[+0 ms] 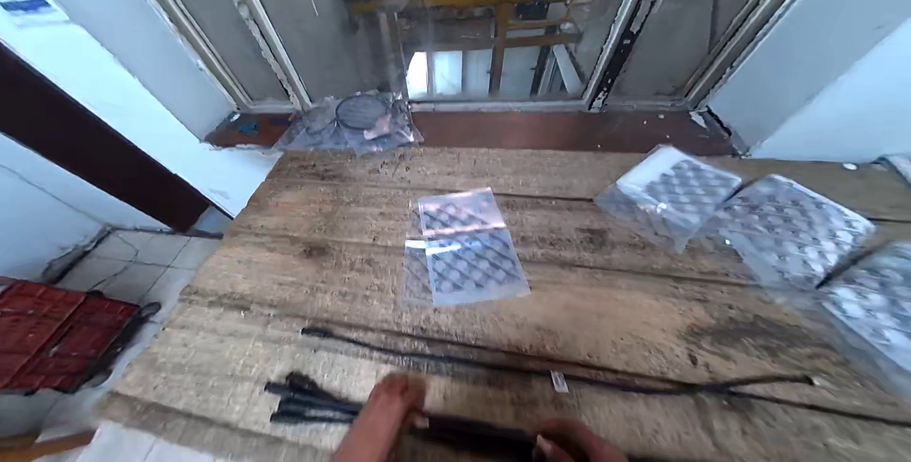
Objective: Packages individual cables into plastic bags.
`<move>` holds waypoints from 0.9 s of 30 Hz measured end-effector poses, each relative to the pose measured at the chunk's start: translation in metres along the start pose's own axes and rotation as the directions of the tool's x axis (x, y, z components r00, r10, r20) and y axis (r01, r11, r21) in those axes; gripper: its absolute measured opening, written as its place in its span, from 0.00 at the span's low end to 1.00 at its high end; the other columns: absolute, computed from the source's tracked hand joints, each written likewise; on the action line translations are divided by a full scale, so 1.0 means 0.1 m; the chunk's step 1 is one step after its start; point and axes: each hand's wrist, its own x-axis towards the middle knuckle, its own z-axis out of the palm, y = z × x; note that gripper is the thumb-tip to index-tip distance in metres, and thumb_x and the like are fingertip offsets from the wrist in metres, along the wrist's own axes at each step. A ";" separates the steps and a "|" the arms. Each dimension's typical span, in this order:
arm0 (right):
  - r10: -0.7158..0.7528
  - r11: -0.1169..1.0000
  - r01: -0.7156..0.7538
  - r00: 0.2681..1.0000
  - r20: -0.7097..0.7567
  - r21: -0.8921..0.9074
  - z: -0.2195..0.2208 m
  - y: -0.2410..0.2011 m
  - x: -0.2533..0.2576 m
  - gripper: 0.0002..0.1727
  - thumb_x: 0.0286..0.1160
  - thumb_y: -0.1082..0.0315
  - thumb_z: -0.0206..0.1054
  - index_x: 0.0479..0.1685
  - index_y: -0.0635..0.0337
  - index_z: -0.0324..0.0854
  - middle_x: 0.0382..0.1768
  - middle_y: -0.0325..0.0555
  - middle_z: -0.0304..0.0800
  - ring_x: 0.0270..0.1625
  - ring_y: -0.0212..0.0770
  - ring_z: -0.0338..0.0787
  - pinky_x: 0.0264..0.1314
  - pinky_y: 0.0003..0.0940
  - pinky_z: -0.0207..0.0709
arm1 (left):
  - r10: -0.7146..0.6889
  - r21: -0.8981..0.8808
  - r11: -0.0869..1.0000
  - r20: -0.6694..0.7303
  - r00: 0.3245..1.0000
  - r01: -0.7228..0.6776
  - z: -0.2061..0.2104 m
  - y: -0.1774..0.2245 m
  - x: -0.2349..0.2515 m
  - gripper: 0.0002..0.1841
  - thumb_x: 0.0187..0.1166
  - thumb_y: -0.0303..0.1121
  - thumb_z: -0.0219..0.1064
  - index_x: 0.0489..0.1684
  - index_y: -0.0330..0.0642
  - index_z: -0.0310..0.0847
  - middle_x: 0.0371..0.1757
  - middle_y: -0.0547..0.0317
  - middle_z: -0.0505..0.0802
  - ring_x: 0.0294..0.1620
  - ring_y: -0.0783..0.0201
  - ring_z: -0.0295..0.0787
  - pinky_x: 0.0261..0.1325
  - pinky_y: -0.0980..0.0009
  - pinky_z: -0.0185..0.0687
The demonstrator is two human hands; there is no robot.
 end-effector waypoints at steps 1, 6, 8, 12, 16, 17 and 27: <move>0.015 0.999 -0.015 1.000 -0.006 -0.028 0.00 0.01 -0.06 0.15 0.84 0.68 0.65 0.60 0.68 0.85 0.46 0.52 0.96 0.45 0.45 0.97 0.55 0.46 0.90 | -0.003 0.019 1.000 0.049 0.999 0.002 -0.02 0.03 0.02 0.16 0.84 0.36 0.67 0.64 0.38 0.87 0.68 0.35 0.87 0.74 0.36 0.81 0.81 0.42 0.71; 0.149 0.983 -0.162 0.980 0.130 0.092 0.10 0.33 -0.37 0.18 0.84 0.60 0.66 0.62 0.63 0.85 0.49 0.45 0.96 0.48 0.39 0.96 0.56 0.39 0.91 | -0.001 0.038 0.999 -0.141 0.990 0.006 -0.08 0.21 -0.15 0.15 0.87 0.29 0.60 0.65 0.38 0.86 0.68 0.39 0.87 0.70 0.41 0.85 0.76 0.44 0.76; 0.141 0.882 -0.199 0.976 0.165 0.426 0.05 0.44 -0.55 0.27 0.83 0.54 0.66 0.72 0.66 0.77 0.56 0.51 0.95 0.55 0.47 0.96 0.60 0.43 0.91 | 0.127 0.046 0.992 -0.274 0.953 -0.119 -0.26 0.30 -0.27 0.11 0.86 0.31 0.63 0.57 0.39 0.88 0.53 0.48 0.94 0.55 0.48 0.92 0.63 0.42 0.82; 0.264 0.557 0.067 0.931 -0.253 0.828 -0.38 0.67 -0.64 0.27 0.92 0.51 0.51 0.75 0.65 0.68 0.65 0.53 0.90 0.68 0.50 0.90 0.71 0.51 0.84 | 0.361 0.078 0.929 -0.394 0.845 -0.361 -0.35 0.28 -0.40 0.11 0.82 0.41 0.65 0.45 0.50 0.92 0.42 0.67 0.95 0.46 0.65 0.90 0.55 0.52 0.79; 0.429 0.534 0.169 0.790 -0.438 0.828 -0.40 0.36 -0.59 0.17 0.97 0.64 0.41 0.57 0.64 0.74 0.48 0.50 0.94 0.51 0.49 0.97 0.60 0.50 0.91 | 0.391 0.087 0.915 -0.426 0.816 -0.394 -0.22 0.26 -0.42 0.13 0.83 0.44 0.63 0.42 0.52 0.94 0.35 0.70 0.93 0.39 0.68 0.88 0.48 0.58 0.79; 0.388 0.565 0.201 0.791 -0.472 0.800 -0.36 0.29 -0.59 0.17 0.97 0.65 0.41 0.53 0.63 0.75 0.45 0.50 0.94 0.49 0.48 0.97 0.59 0.49 0.91 | 0.399 0.092 0.911 -0.436 0.806 -0.401 -0.18 0.26 -0.42 0.14 0.83 0.44 0.63 0.41 0.51 0.95 0.34 0.69 0.93 0.38 0.67 0.88 0.48 0.58 0.79; 0.153 0.713 0.173 0.907 -0.392 0.679 0.26 -0.10 -0.61 0.10 0.87 0.75 0.56 0.56 0.68 0.80 0.51 0.54 0.95 0.54 0.47 0.96 0.64 0.43 0.87 | 0.435 0.047 0.889 -0.395 0.809 -0.455 0.19 0.42 -0.29 0.16 0.85 0.42 0.60 0.60 0.52 0.91 0.45 0.63 0.95 0.46 0.60 0.92 0.55 0.50 0.84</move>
